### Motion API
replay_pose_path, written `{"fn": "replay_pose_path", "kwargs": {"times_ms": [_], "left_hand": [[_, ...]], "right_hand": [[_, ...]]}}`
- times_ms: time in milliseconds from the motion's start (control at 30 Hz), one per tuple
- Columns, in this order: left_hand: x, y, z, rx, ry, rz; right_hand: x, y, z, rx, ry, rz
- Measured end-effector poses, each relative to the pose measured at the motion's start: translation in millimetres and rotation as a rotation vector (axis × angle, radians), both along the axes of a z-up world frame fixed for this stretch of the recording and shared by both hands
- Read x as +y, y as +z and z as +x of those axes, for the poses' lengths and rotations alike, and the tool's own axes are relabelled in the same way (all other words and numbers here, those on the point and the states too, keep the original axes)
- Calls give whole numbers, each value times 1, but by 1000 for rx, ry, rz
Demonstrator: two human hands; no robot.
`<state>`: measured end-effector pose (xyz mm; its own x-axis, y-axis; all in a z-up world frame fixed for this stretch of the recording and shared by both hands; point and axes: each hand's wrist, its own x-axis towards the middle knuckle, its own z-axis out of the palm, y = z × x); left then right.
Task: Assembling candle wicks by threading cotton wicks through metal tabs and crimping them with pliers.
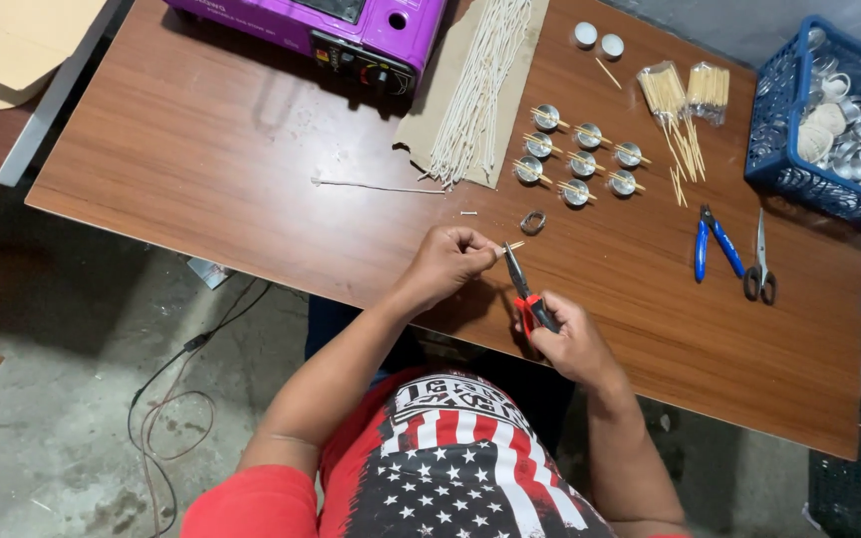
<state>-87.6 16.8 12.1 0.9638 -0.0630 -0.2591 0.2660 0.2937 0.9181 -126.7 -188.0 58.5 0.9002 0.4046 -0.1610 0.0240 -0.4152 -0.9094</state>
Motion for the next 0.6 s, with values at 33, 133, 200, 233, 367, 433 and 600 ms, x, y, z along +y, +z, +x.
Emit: {"fn": "replay_pose_path", "kwargs": {"times_ms": [33, 133, 200, 233, 367, 433, 600], "left_hand": [[0, 2, -1, 3, 2, -1], [0, 2, -3, 6, 2, -14], [-1, -4, 1, -8, 14, -15], [-2, -2, 0, -9, 13, -15], [-4, 3, -1, 6, 13, -15], [-5, 4, -3, 14, 16, -21], [-10, 8, -4, 24, 46, -54]], "right_hand": [[-4, -4, 2, 3, 2, -1], [-12, -13, 5, -18, -14, -15], [-13, -14, 7, -71, 30, -3], [-14, -14, 6, -71, 29, -3], [-18, -17, 3, -44, 24, 47], [-20, -20, 4, 6, -2, 78], [-2, 19, 1, 36, 24, 130]]}}
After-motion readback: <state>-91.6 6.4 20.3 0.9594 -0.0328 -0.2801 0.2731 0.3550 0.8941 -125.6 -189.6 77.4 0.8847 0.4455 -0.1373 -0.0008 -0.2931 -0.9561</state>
